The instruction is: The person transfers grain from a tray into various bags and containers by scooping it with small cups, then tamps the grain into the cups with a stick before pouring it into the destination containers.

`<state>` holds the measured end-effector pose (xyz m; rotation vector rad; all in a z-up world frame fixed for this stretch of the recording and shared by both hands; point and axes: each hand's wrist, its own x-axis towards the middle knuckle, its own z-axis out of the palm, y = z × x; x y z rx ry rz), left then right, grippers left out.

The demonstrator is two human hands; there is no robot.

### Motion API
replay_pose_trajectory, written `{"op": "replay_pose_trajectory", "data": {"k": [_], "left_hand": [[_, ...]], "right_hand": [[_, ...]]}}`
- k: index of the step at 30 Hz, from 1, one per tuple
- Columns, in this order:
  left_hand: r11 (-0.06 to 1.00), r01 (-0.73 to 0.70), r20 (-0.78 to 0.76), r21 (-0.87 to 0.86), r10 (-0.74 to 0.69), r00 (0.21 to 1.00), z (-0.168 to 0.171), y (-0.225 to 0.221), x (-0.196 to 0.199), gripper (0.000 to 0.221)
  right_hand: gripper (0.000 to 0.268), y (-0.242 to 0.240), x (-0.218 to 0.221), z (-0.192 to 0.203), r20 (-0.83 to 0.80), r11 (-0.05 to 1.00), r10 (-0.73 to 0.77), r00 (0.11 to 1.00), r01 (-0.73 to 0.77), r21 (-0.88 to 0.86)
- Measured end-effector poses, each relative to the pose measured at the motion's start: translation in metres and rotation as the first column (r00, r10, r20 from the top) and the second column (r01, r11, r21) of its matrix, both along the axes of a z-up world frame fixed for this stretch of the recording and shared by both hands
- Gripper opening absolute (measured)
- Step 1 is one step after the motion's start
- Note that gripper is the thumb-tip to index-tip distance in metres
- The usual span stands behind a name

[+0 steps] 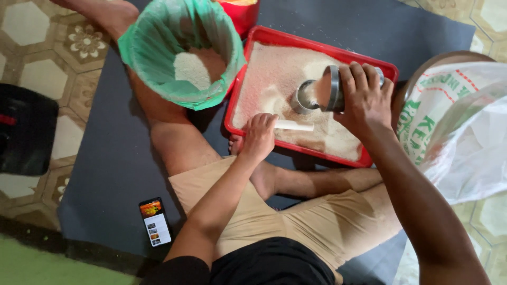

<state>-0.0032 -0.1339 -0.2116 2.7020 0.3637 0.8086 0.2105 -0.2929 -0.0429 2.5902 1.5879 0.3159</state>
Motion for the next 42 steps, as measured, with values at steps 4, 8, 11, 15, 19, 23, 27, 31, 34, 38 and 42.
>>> {"op": "replay_pose_trajectory", "data": {"k": [4,8,11,15,19,23,27,31,34,38,42], "left_hand": [[0.972,-0.084,0.028,-0.220,0.093,0.995,0.021,0.002,-0.007,0.039],[0.953,-0.061,0.136,-0.297,0.106,0.985,0.024,0.005,-0.008,0.031],[0.943,-0.055,0.151,-0.328,0.110,0.982,0.025,0.005,-0.008,0.035],[0.944,-0.077,0.147,-0.319,0.130,0.981,0.015,0.004,-0.005,0.033],[0.950,-0.145,0.099,-0.276,0.178,0.979,-0.004,0.000,-0.001,0.027],[0.949,-0.141,0.107,-0.283,0.177,0.978,-0.002,0.001,-0.003,0.031],[0.945,-0.132,0.089,-0.298,0.165,0.982,0.001,0.001,-0.004,0.037],[0.942,-0.151,0.083,-0.300,0.184,0.979,-0.005,0.001,-0.002,0.030],[0.948,-0.142,0.089,-0.286,0.174,0.981,-0.005,0.002,-0.002,0.035],[0.940,-0.136,0.090,-0.314,0.172,0.981,-0.002,0.001,-0.003,0.035],[0.942,-0.146,0.086,-0.303,0.180,0.980,-0.002,0.001,-0.002,0.033]], "right_hand": [[0.113,0.010,-0.006,0.011,0.047,0.999,0.007,0.999,-0.005,-0.048],[0.112,0.012,-0.011,0.017,0.071,0.996,0.083,0.994,-0.085,0.026],[0.107,0.011,-0.009,0.015,0.139,0.990,0.114,0.984,-0.124,0.068],[0.113,0.010,-0.004,0.010,0.110,0.998,0.068,0.992,-0.067,-0.016],[0.115,0.013,-0.006,0.015,0.069,0.998,0.053,0.996,-0.050,-0.037],[0.114,0.014,-0.012,0.022,0.197,0.994,0.107,0.974,-0.103,-0.027],[0.110,0.015,-0.011,0.023,0.255,0.993,0.118,0.960,-0.110,-0.046],[0.112,0.014,-0.006,0.016,0.254,0.991,0.116,0.960,-0.093,-0.100],[0.109,0.015,-0.012,0.024,0.283,0.983,0.181,0.942,-0.169,-0.065],[0.114,0.019,-0.013,0.026,0.241,0.979,0.184,0.953,-0.156,-0.131],[0.109,0.022,-0.015,0.025,0.257,0.970,0.201,0.945,-0.155,-0.189]]}}
